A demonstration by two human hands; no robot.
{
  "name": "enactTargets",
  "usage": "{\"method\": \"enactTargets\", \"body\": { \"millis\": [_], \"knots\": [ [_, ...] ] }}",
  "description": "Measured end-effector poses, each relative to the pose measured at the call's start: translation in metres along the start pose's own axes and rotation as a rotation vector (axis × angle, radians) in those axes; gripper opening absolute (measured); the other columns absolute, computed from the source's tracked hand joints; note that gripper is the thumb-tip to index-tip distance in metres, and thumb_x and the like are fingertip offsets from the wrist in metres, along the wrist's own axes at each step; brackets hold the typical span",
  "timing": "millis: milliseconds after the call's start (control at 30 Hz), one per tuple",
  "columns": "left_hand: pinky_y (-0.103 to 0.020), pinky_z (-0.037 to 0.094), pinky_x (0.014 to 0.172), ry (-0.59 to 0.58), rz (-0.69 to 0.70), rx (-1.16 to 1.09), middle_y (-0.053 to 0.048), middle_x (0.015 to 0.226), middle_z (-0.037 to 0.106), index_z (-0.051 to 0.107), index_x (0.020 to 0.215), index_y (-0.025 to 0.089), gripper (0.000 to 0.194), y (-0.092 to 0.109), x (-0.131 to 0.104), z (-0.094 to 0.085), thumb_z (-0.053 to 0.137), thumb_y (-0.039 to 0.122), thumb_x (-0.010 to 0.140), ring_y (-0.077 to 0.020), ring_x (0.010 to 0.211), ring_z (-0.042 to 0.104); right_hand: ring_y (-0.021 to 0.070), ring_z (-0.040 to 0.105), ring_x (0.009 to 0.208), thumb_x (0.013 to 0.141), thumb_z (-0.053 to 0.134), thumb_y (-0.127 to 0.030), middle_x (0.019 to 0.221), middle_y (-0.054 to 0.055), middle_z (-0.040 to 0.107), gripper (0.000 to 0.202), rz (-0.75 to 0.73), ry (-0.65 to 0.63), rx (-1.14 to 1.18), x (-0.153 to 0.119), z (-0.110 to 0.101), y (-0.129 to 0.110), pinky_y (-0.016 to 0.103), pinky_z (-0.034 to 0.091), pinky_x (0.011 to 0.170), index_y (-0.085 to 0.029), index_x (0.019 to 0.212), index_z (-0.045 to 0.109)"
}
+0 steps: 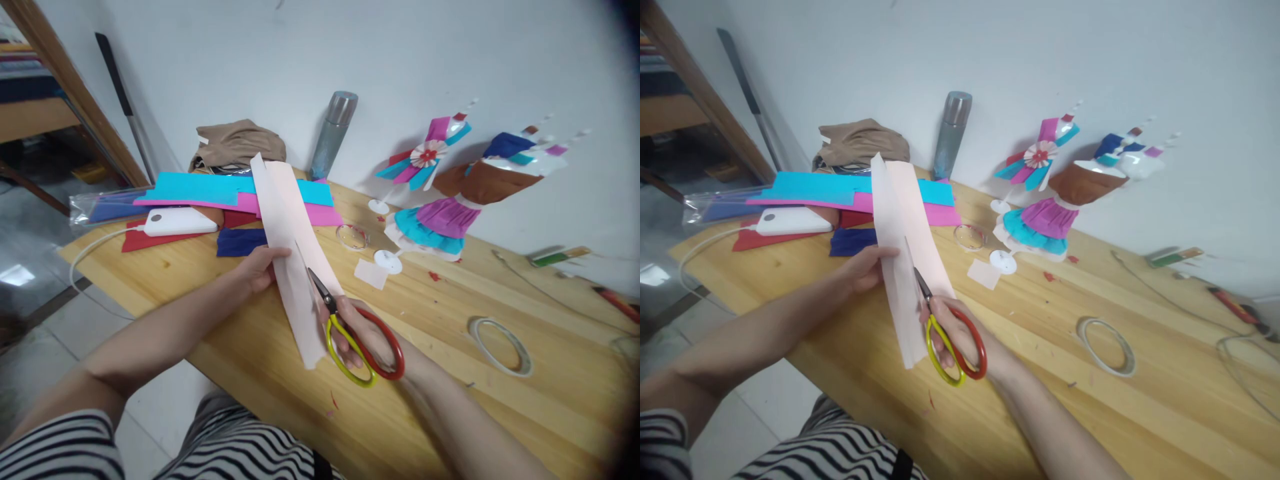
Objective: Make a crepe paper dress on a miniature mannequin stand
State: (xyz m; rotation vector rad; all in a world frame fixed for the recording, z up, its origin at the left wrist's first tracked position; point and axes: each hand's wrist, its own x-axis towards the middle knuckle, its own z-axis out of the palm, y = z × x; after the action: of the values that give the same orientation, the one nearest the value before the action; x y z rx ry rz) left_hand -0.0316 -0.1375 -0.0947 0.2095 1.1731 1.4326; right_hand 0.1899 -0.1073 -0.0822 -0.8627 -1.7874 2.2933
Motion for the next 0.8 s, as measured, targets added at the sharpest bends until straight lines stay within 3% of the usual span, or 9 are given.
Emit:
{"method": "enactTargets", "body": {
  "millis": [200,400,533,667,800],
  "knots": [
    [-0.04,0.056,0.089,-0.069,-0.035,-0.054,-0.01,0.085,0.077,0.07,0.095,0.012,0.025,-0.006,-0.005,0.005,0.063,0.014,0.072,-0.0284,0.09,0.071,0.0064,0.042,0.034,0.081,0.046,-0.082,0.055,-0.007,0.05,0.064,0.011,0.002,-0.056,-0.015,-0.002,-0.007,0.019,0.035,0.035,-0.02,0.091,0.053],
    [-0.042,0.055,0.09,-0.195,-0.056,-0.036,-0.012,0.09,0.076,0.07,0.095,0.011,0.026,-0.008,-0.008,0.008,0.065,0.015,0.07,-0.0275,0.086,0.071,0.0119,0.054,0.046,0.079,0.047,-0.084,0.065,-0.001,0.056,0.064,0.046,-0.077,-0.155,-0.034,-0.01,-0.017,0.023,0.042,0.042,-0.022,0.094,0.051],
    [-0.042,0.053,0.093,-0.238,-0.087,-0.019,-0.014,0.094,0.075,0.069,0.098,0.008,0.025,-0.005,-0.011,0.012,0.063,0.015,0.074,-0.0272,0.088,0.07,0.0117,0.054,0.052,0.08,0.048,-0.081,0.072,0.0,0.054,0.061,0.046,-0.073,-0.165,-0.042,-0.01,-0.022,0.024,0.044,0.046,-0.022,0.094,0.051],
    [-0.045,0.052,0.094,-0.243,-0.08,-0.018,-0.015,0.096,0.075,0.07,0.099,0.009,0.024,-0.005,-0.012,0.013,0.061,0.014,0.077,-0.0288,0.09,0.069,0.0102,0.052,0.049,0.084,0.045,-0.079,0.069,-0.002,0.054,0.059,0.082,-0.053,-0.19,-0.041,-0.012,-0.014,0.023,0.041,0.045,-0.021,0.095,0.05],
    [-0.044,0.055,0.092,-0.277,-0.083,-0.026,-0.015,0.096,0.076,0.07,0.101,0.007,0.028,-0.009,-0.008,0.01,0.063,0.015,0.075,-0.0269,0.086,0.07,0.0111,0.053,0.047,0.09,0.041,-0.074,0.069,0.0,0.057,0.054,-0.005,-0.059,-0.2,-0.031,-0.013,-0.007,0.024,0.038,0.042,-0.02,0.092,0.052]
  ]
}}
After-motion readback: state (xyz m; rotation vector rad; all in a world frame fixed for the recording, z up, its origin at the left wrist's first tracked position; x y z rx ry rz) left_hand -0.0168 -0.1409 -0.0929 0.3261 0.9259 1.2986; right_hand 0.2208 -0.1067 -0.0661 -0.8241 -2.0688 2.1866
